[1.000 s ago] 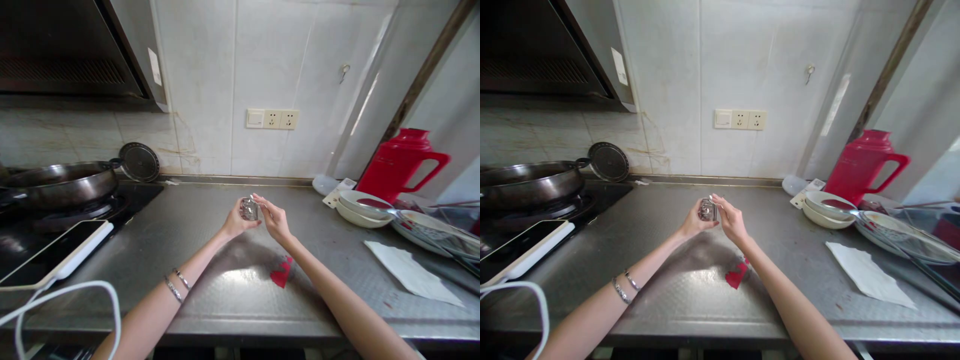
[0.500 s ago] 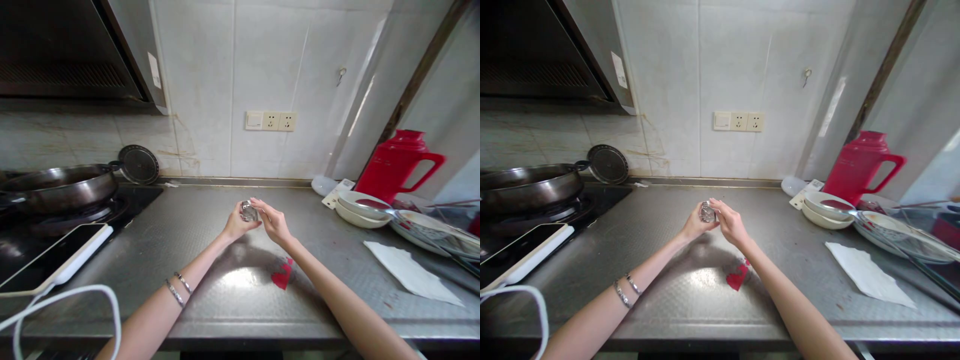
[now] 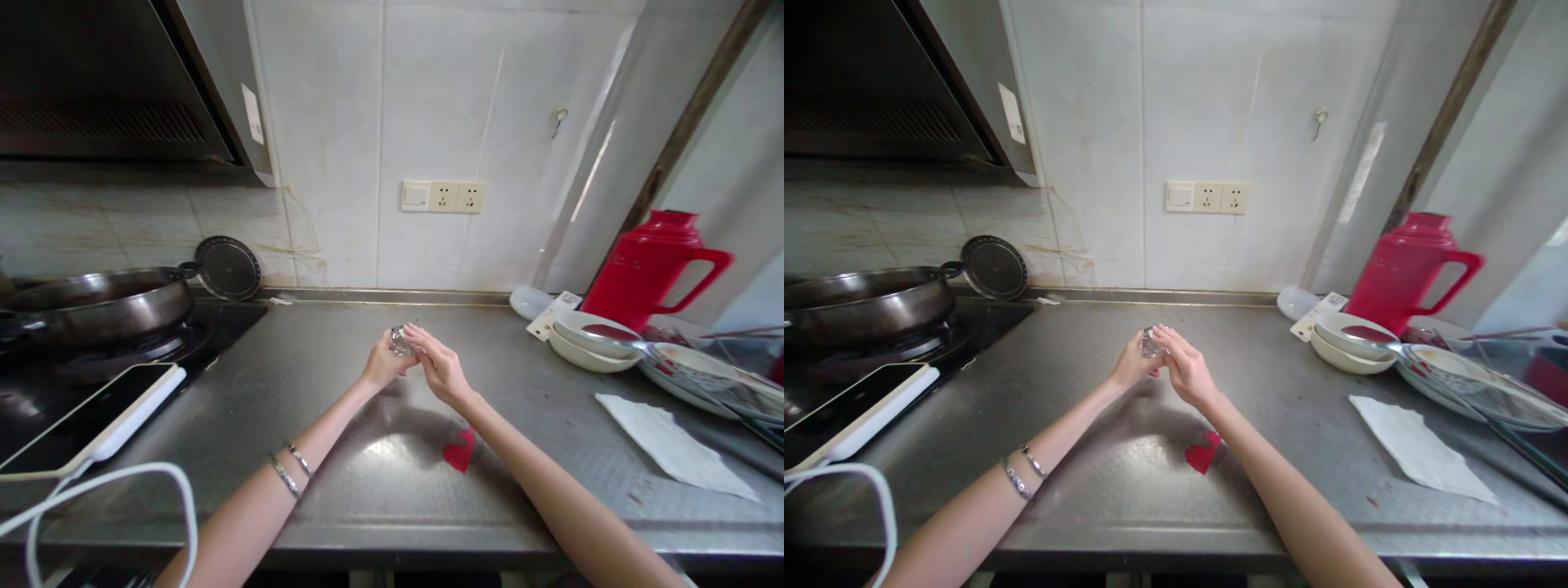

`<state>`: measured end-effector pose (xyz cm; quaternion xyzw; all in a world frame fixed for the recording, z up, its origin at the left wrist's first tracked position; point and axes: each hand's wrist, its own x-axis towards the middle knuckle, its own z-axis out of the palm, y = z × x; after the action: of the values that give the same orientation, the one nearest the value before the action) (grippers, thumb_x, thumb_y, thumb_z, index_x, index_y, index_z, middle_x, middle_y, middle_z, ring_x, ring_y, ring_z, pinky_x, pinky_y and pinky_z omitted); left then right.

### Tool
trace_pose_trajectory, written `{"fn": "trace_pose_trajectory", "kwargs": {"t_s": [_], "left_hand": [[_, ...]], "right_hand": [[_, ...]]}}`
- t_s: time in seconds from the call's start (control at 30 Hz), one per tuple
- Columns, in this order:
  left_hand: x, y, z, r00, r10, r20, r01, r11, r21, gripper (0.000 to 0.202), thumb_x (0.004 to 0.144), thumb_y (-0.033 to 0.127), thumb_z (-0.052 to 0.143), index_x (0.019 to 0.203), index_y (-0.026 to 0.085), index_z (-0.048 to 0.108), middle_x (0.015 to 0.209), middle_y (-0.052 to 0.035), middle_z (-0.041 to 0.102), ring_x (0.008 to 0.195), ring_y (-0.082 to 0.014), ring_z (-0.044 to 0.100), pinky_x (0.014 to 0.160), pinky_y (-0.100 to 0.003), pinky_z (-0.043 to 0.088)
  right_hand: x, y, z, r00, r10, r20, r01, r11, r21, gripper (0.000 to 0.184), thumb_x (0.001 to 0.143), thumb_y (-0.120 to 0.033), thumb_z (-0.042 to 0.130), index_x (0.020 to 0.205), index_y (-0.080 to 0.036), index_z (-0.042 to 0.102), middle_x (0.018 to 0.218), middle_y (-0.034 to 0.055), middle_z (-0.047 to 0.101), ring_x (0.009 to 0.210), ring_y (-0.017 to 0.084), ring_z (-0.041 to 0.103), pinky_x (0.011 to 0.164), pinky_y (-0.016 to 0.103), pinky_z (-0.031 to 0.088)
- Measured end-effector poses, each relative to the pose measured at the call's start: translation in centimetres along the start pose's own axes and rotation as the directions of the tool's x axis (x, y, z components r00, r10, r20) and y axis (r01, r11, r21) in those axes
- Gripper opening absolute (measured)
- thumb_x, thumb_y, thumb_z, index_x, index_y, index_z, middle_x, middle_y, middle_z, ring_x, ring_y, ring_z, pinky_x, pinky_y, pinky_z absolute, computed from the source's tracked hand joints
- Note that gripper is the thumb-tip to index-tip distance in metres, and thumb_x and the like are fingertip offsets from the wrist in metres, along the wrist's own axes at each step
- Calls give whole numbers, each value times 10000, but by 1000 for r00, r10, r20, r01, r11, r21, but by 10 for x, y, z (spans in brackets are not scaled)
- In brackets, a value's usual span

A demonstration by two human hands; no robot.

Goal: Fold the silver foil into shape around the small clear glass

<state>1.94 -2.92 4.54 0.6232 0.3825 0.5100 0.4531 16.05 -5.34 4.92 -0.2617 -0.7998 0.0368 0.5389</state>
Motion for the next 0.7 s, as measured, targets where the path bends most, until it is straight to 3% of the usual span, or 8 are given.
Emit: {"fn": "trace_pose_trajectory", "kwargs": {"t_s": [0.27, 0.37, 0.57, 0.7], "left_hand": [[-5, -1, 1, 997, 34, 75, -38, 998, 43, 611, 588, 338, 796, 1106, 146, 534, 800, -2, 592, 583, -91, 542, 413, -193, 499], [-4, 0, 1, 998, 25, 54, -29, 997, 75, 615, 583, 347, 797, 1103, 140, 543, 830, -20, 610, 607, -107, 557, 402, -196, 499], [-1, -2, 0, 1000, 4, 2, -4, 994, 108, 549, 597, 298, 780, 1074, 139, 560, 910, -57, 631, 716, -147, 589, 387, -162, 465], [-2, -5, -2, 997, 64, 38, -68, 989, 135, 580, 593, 316, 783, 1087, 148, 528, 923, -51, 627, 739, -151, 589, 414, -162, 455]], "right_hand": [[4, 8, -3, 958, 256, -131, -249, 966, 68, 301, 955, -310, 406, 1081, -214, 662, 1121, 77, 693, 1060, 227, 648, 911, 387, 538], [4, 7, -3, 973, 195, -122, -193, 981, 27, 298, 956, -292, 399, 1092, -221, 655, 1147, 73, 682, 1092, 221, 631, 953, 393, 516], [1, 3, -4, 997, -72, 24, 74, 994, -77, 342, 945, -167, 361, 1196, -219, 587, 1245, 84, 623, 1233, 204, 523, 1076, 460, 409], [0, 5, -4, 998, -69, 15, 69, 997, -43, 332, 944, -168, 365, 1181, -204, 594, 1243, 96, 623, 1237, 206, 520, 1074, 444, 412]]}}
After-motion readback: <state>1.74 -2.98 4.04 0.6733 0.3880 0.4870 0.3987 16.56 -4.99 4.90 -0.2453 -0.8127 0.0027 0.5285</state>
